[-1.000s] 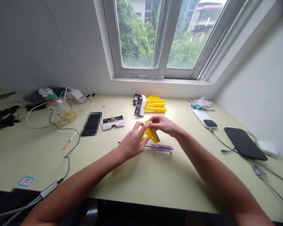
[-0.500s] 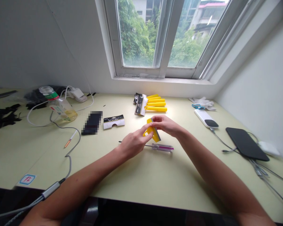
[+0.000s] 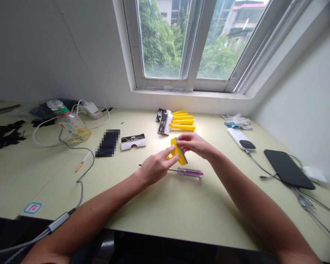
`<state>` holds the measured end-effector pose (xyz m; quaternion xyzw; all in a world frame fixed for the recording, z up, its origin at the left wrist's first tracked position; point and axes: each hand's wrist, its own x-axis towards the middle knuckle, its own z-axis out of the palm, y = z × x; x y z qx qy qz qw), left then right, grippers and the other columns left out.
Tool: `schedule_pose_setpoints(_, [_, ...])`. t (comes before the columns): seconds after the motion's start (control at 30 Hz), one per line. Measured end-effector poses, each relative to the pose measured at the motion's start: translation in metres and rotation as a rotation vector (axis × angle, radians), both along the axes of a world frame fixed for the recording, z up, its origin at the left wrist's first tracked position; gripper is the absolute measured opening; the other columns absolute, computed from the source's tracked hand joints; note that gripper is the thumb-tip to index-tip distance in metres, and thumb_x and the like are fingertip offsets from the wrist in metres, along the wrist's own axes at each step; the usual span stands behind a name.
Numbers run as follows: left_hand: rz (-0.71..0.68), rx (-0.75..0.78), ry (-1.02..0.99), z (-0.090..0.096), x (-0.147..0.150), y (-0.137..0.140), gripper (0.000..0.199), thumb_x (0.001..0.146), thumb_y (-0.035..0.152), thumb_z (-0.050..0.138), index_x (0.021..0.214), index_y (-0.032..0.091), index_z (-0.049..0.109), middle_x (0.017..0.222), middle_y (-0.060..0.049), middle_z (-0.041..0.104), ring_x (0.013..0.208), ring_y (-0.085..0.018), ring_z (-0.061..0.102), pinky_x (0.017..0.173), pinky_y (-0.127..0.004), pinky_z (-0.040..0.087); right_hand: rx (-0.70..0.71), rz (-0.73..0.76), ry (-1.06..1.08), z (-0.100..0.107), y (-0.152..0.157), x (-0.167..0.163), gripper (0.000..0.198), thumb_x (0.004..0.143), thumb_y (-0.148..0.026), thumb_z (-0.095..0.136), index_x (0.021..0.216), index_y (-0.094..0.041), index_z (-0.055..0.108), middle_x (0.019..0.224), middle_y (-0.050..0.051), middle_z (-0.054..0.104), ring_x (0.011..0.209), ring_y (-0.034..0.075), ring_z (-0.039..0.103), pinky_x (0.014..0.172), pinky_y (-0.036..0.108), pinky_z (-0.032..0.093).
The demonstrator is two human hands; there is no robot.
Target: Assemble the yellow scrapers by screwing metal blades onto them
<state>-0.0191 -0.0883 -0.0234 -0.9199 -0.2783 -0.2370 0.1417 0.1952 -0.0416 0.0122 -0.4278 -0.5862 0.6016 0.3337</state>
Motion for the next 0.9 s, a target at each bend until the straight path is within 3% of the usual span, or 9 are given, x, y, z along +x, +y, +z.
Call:
schedule_pose_setpoints(0.17, [0.012, -0.006, -0.034, -0.002, 0.0, 0.001, 0.039, 0.089, 0.007, 0.044, 0.124, 0.016, 0.058, 0.131, -0.018, 0.056, 0.091, -0.021, 0.07, 0.065, -0.031, 0.062, 0.04, -0.021, -0.024, 0.003, 0.0, -0.002, 0.034, 0.069, -0.042, 0.08, 0.083, -0.013, 0.07, 0.064, -0.001, 0.06, 0.057, 0.009, 0.054, 0.055, 0.024, 0.044])
schedule_pose_setpoints(0.3, [0.064, -0.038, -0.112, -0.002, -0.005, 0.013, 0.043, 0.089, 0.009, 0.045, 0.131, 0.015, 0.054, 0.13, -0.019, 0.055, 0.096, -0.023, 0.069, 0.072, -0.033, 0.062, 0.105, -0.081, -0.082, -0.002, 0.004, -0.001, 0.032, 0.076, -0.043, 0.071, 0.089, -0.013, 0.07, 0.065, 0.001, 0.062, 0.058, 0.012, 0.056, 0.056, 0.027, 0.047])
schedule_pose_setpoints(0.43, [0.176, -0.1, -0.278, -0.001, -0.016, 0.034, 0.041, 0.09, 0.012, 0.047, 0.129, 0.018, 0.055, 0.129, -0.016, 0.055, 0.089, -0.02, 0.068, 0.076, -0.035, 0.06, 0.341, -0.074, -0.429, -0.017, 0.009, -0.003, 0.017, 0.083, -0.029, 0.061, 0.091, -0.019, 0.072, 0.08, 0.005, 0.07, 0.071, 0.016, 0.062, 0.067, 0.03, 0.049])
schedule_pose_setpoints(0.57, [0.237, -0.194, -0.43, -0.001, -0.024, 0.048, 0.038, 0.089, 0.016, 0.052, 0.126, 0.021, 0.057, 0.127, -0.013, 0.056, 0.097, -0.02, 0.066, 0.087, -0.037, 0.057, 0.647, 0.017, -0.845, -0.032, 0.01, -0.015, 0.022, 0.087, -0.019, 0.056, 0.101, -0.02, 0.073, 0.096, 0.008, 0.072, 0.082, 0.018, 0.065, 0.078, 0.029, 0.048])
schedule_pose_setpoints(0.7, [0.198, -0.316, -0.602, 0.003, -0.023, 0.047, 0.041, 0.086, 0.014, 0.055, 0.126, 0.021, 0.059, 0.124, -0.011, 0.06, 0.111, -0.022, 0.061, 0.097, -0.039, 0.052, 0.722, 0.0, -0.971, -0.042, 0.01, -0.024, 0.023, 0.087, -0.015, 0.052, 0.096, -0.017, 0.073, 0.096, 0.012, 0.069, 0.082, 0.021, 0.063, 0.076, 0.031, 0.044])
schedule_pose_setpoints(0.8, [0.145, -0.608, -0.841, 0.01, -0.018, 0.041, 0.04, 0.084, 0.023, 0.059, 0.124, 0.021, 0.059, 0.119, -0.01, 0.063, 0.082, -0.016, 0.067, 0.067, -0.029, 0.058, 0.73, -0.013, -0.987, -0.045, 0.01, -0.026, 0.025, 0.089, -0.013, 0.047, 0.086, -0.015, 0.072, 0.089, 0.013, 0.068, 0.079, 0.022, 0.062, 0.072, 0.031, 0.042])
schedule_pose_setpoints(0.9, [0.01, -0.993, -1.104, 0.016, -0.012, 0.036, 0.037, 0.082, 0.032, 0.063, 0.117, 0.019, 0.058, 0.113, -0.009, 0.062, 0.05, -0.006, 0.056, 0.039, -0.021, 0.044, 0.726, -0.03, -0.962, -0.042, 0.009, -0.023, 0.021, 0.088, -0.013, 0.049, 0.082, -0.014, 0.07, 0.085, 0.013, 0.069, 0.077, 0.022, 0.062, 0.07, 0.032, 0.043])
